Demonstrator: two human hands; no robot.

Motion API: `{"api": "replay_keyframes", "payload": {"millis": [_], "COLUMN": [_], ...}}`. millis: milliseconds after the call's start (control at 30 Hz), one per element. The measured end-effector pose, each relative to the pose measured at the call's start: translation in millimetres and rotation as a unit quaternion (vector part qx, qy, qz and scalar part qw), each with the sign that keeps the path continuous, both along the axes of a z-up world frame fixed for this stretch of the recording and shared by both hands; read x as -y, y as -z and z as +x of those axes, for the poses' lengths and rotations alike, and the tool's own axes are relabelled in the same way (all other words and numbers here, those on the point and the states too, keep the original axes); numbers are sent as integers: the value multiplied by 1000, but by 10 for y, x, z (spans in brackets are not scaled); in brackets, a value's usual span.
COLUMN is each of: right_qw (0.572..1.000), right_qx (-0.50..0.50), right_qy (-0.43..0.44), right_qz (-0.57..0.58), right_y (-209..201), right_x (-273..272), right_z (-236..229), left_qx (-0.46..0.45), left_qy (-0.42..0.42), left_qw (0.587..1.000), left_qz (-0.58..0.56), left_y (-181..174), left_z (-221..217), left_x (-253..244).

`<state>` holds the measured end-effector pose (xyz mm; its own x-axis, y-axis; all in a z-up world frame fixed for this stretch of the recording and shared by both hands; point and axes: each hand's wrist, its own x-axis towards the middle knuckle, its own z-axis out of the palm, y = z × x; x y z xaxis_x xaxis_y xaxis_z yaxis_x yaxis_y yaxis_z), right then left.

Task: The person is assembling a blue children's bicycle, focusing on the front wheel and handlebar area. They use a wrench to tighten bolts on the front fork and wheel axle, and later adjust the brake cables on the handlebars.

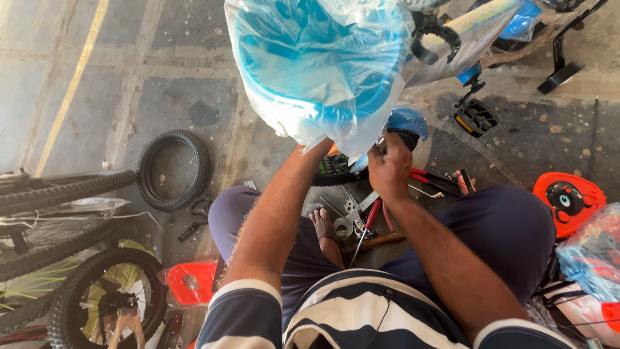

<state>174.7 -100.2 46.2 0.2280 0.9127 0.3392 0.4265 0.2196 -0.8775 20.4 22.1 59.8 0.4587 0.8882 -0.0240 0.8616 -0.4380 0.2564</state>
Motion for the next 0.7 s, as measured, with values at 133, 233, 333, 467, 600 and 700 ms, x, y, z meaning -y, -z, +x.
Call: {"api": "replay_keyframes", "payload": {"millis": [133, 233, 333, 467, 600, 700], "right_qw": [999, 995, 981, 996, 980, 960], "right_qx": [-16, -87, -166, 8, -142, -224], "right_qy": [21, 37, -87, -56, -16, -28], "right_qz": [42, 36, 43, 72, 138, 166], "right_y": [23, -101, -173, -123, -220, -299], "right_x": [16, 7, -73, -224, -440, -551], "right_z": [-51, -20, 131, 181, 249, 526], "left_qx": [6, 6, 9, 7, 7, 9], "left_qy": [0, -4, -7, -7, -11, -16], "left_qw": [1000, 1000, 1000, 1000, 1000, 1000], "left_qz": [8, 9, 10, 9, 7, 1], "left_y": [2, -1, -3, -28, -21, 31], "left_z": [20, 21, 60, 53, 26, 1], "left_x": [-27, -24, -34, -9, 33, 122]}}
